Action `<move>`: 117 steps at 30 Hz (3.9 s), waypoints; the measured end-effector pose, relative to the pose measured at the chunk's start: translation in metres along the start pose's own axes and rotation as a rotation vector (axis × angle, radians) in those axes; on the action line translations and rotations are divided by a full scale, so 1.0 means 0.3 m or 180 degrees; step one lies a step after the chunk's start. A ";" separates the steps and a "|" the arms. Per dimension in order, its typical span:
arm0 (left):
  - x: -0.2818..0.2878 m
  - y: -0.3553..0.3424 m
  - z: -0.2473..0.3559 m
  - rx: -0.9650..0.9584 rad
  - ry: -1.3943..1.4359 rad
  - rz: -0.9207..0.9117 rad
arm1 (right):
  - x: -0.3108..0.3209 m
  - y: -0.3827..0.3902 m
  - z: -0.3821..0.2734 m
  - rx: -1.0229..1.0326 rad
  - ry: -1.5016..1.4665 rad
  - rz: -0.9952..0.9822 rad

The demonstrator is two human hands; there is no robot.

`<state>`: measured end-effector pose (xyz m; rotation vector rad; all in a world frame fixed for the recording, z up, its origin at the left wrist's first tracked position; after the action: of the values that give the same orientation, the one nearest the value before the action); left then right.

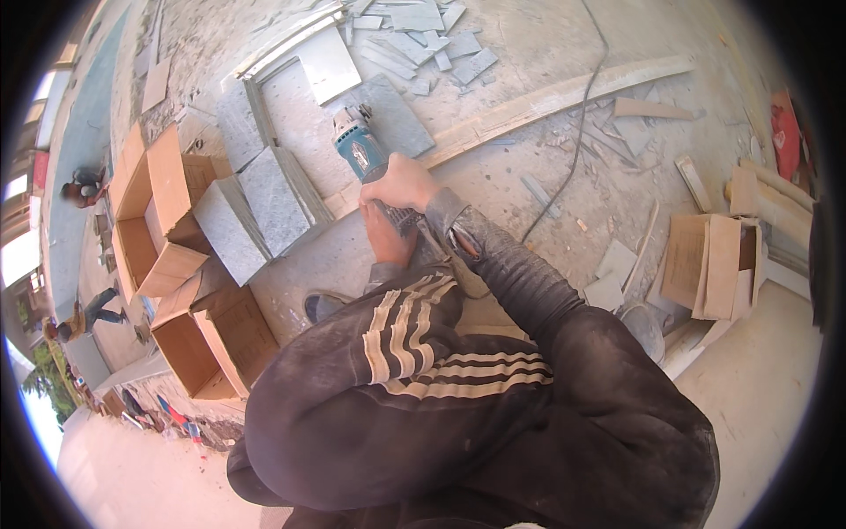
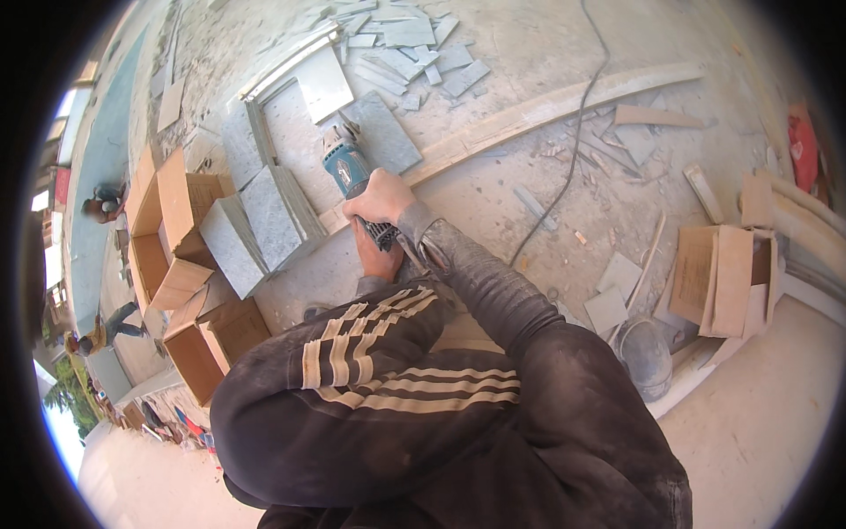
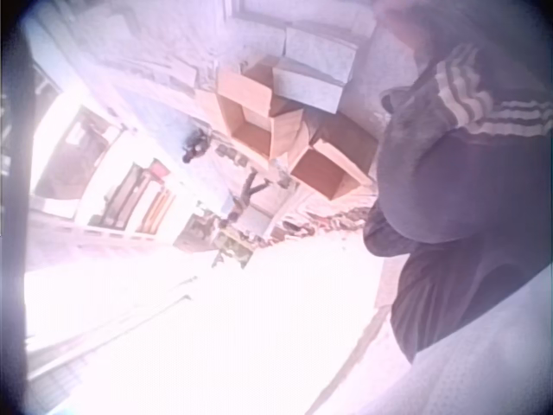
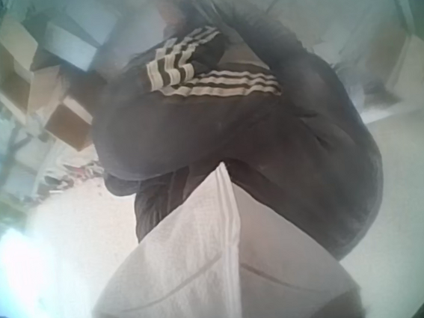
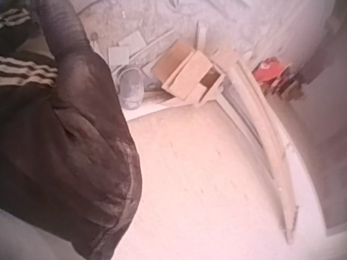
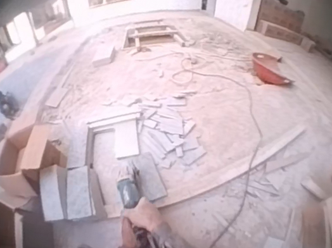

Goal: The person uses an angle grinder to cut the edge of a tile, then picks up another tile, inspects it, and continues grinding the tiles one by one.

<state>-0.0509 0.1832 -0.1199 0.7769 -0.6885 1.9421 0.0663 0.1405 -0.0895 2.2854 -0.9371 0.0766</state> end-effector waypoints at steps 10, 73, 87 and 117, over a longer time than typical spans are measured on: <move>0.005 -0.046 0.061 0.0058 -0.0768 -0.0359 | 0.025 -0.103 -0.034 0.0240 0.0342 -0.0368; -0.002 -0.050 0.053 0.0202 -0.0963 -0.0395 | 0.109 -0.102 -0.001 0.0157 0.0140 -0.0324; 0.011 -0.057 0.069 0.0200 -0.0833 -0.0249 | 0.199 0.043 0.077 0.0257 0.0569 -0.0486; 0.008 -0.055 0.068 0.0210 -0.0910 -0.0337 | 0.073 -0.210 -0.062 0.0744 0.0766 -0.0693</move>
<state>-0.0323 0.1768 -0.1025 1.1241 -0.7391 1.7829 0.1265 0.1714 -0.1035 2.5084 -0.5772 0.3756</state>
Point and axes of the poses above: each hand's wrist, its own y-axis away from the middle knuckle, its own x-axis out of the back of the hand, z = x × y, the point moved 10 cm from there along -y, towards the middle knuckle, and after that the axes turned 3 degrees about -y, right-handed, at the moved point
